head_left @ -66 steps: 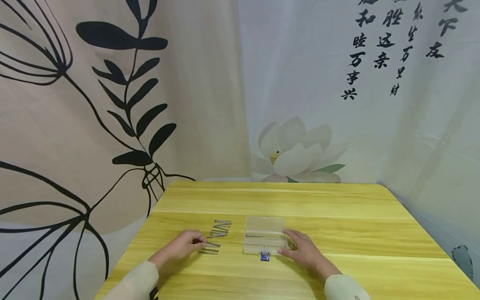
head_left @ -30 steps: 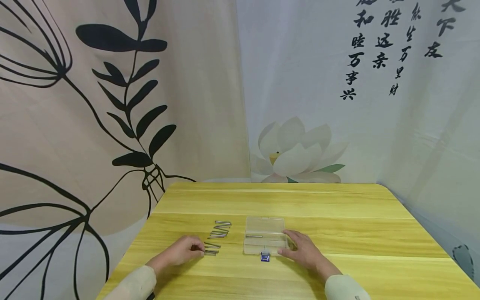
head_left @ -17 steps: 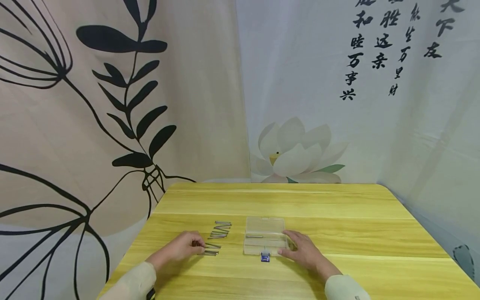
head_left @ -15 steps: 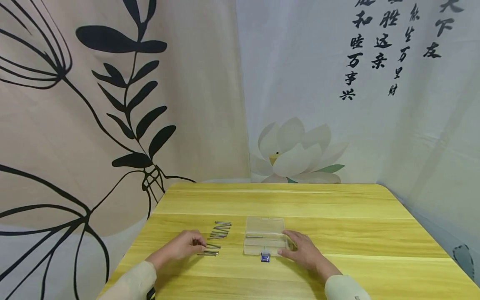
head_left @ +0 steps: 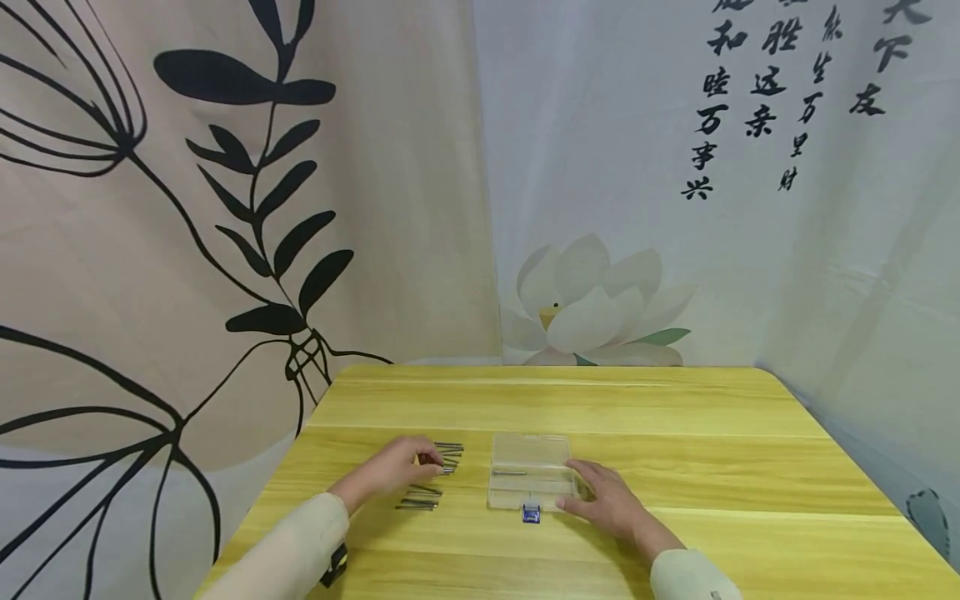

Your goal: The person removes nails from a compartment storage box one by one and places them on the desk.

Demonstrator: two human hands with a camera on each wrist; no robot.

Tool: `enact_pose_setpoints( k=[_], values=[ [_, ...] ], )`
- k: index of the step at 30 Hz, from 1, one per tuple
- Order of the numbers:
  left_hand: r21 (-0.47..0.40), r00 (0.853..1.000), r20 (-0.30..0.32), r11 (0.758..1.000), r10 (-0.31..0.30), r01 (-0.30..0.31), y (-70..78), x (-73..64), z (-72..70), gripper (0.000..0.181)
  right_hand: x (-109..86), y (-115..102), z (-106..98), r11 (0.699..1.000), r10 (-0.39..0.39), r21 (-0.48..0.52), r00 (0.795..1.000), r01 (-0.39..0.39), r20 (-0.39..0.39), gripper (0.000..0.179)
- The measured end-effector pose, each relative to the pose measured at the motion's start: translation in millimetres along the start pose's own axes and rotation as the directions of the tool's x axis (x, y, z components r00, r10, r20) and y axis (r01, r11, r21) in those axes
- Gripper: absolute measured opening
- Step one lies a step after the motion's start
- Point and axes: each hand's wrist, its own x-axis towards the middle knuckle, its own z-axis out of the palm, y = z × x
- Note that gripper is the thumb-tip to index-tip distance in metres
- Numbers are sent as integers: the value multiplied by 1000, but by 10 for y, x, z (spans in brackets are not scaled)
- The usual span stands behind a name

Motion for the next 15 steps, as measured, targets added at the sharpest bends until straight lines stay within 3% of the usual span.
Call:
enact_pose_setpoints(
  k=[7,15],
  values=[
    [-26,1000,6,999,29,-29,137,308,112,19,12,3,7,1000,-13,-9,1000,13,-2,75],
    [-24,997,-39,998,60,-61,261,583,264,20,21,15,13,1000,-15,-15,1000,15,0,76]
  ],
)
